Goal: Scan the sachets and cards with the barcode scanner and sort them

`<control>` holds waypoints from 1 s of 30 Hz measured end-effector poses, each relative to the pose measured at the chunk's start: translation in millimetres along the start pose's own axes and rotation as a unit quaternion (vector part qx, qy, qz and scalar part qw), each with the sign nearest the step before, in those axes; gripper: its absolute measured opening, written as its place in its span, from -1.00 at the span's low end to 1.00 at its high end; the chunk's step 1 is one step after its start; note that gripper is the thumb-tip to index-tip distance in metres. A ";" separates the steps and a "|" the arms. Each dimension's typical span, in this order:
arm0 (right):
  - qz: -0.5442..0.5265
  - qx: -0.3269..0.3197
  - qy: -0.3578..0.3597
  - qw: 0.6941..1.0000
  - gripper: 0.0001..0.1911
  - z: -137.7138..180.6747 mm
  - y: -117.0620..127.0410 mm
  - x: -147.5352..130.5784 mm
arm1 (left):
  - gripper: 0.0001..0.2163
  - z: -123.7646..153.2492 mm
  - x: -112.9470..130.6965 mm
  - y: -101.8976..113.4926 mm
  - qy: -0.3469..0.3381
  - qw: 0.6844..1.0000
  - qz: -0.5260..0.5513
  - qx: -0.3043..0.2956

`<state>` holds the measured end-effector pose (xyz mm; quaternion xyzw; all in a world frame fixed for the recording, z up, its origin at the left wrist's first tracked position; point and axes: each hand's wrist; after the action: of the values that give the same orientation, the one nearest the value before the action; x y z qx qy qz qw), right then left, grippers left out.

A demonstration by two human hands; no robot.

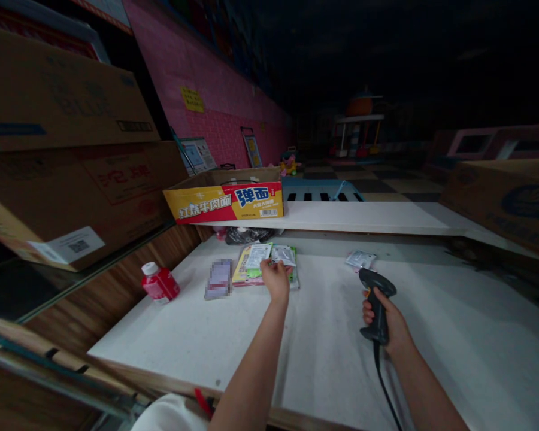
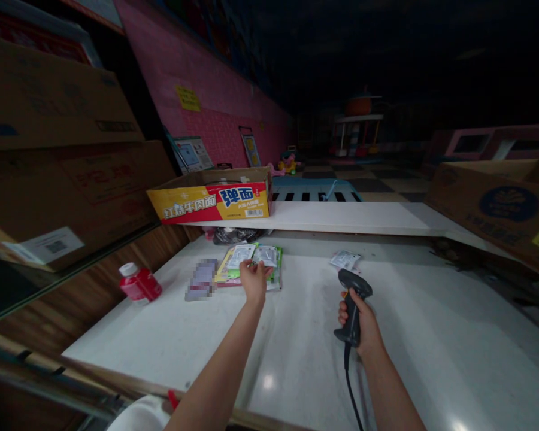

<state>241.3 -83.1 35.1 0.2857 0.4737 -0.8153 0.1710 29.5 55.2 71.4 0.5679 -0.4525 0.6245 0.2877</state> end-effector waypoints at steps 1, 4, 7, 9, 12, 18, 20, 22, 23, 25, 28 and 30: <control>0.000 0.001 0.002 1.000 -0.62 0.2 -0.3 0.0 | -0.77 0.0 0.6 1.4 -0.007 1.000 -0.018 0.000; 0.002 0.000 0.005 1.000 -0.61 0.9 -1.1 -0.5 | -0.78 1.9 1.8 5.6 -0.030 0.997 -0.067 -0.007; 0.008 0.005 -0.002 1.000 -0.63 1.2 -1.2 -1.4 | -0.82 3.0 2.4 7.5 -0.054 0.993 -0.104 0.002; 0.011 0.008 -0.005 1.000 -0.66 1.3 -1.0 -2.0 | -0.86 2.9 2.0 8.6 -0.063 0.991 -0.118 0.012; 0.009 0.008 -0.010 1.000 -0.67 1.5 -0.8 -2.3 | -0.93 4.3 1.0 14.2 -0.062 0.986 -0.156 -0.008; 0.009 0.006 -0.015 1.000 -0.67 2.0 -2.0 -2.1 | -0.75 18.4 10.6 27.0 -0.245 0.849 -0.465 -0.051; 0.009 0.011 -0.015 1.000 -0.68 2.3 -2.6 -2.4 | -0.75 20.6 15.1 22.6 -0.353 0.759 -0.536 -0.107; 0.005 0.013 -0.013 1.000 -0.67 2.8 -2.9 -2.6 | -0.74 18.6 17.0 15.2 -0.424 0.682 -0.560 -0.201; 0.003 0.014 -0.012 1.000 -0.67 3.1 -2.9 -2.7 | -0.75 16.4 16.8 11.4 -0.436 0.657 -0.568 -0.237; -0.002 0.014 -0.012 1.000 -0.67 3.5 -2.9 -2.7 | -0.76 11.2 14.5 5.5 -0.420 0.635 -0.592 -0.265; -0.007 0.014 -0.016 1.000 -0.67 3.7 -2.9 -2.4 | -0.75 6.7 9.7 1.4 -0.376 0.641 -0.621 -0.247; -0.007 0.010 -0.021 1.000 -0.67 3.5 -3.0 -2.3 | -0.75 7.1 7.0 0.1 -0.363 0.658 -0.617 -0.233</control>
<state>240.4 -84.6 39.9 0.2670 0.4642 -0.8267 0.1724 31.2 47.8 77.8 0.8129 -0.1973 -0.0779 0.5425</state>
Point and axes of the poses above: each hand's wrist, its own z-axis away from the middle knuckle, its own y-axis out of the back of the hand, x = y × z, and after that the axes turned 5 degrees about x, right-handed
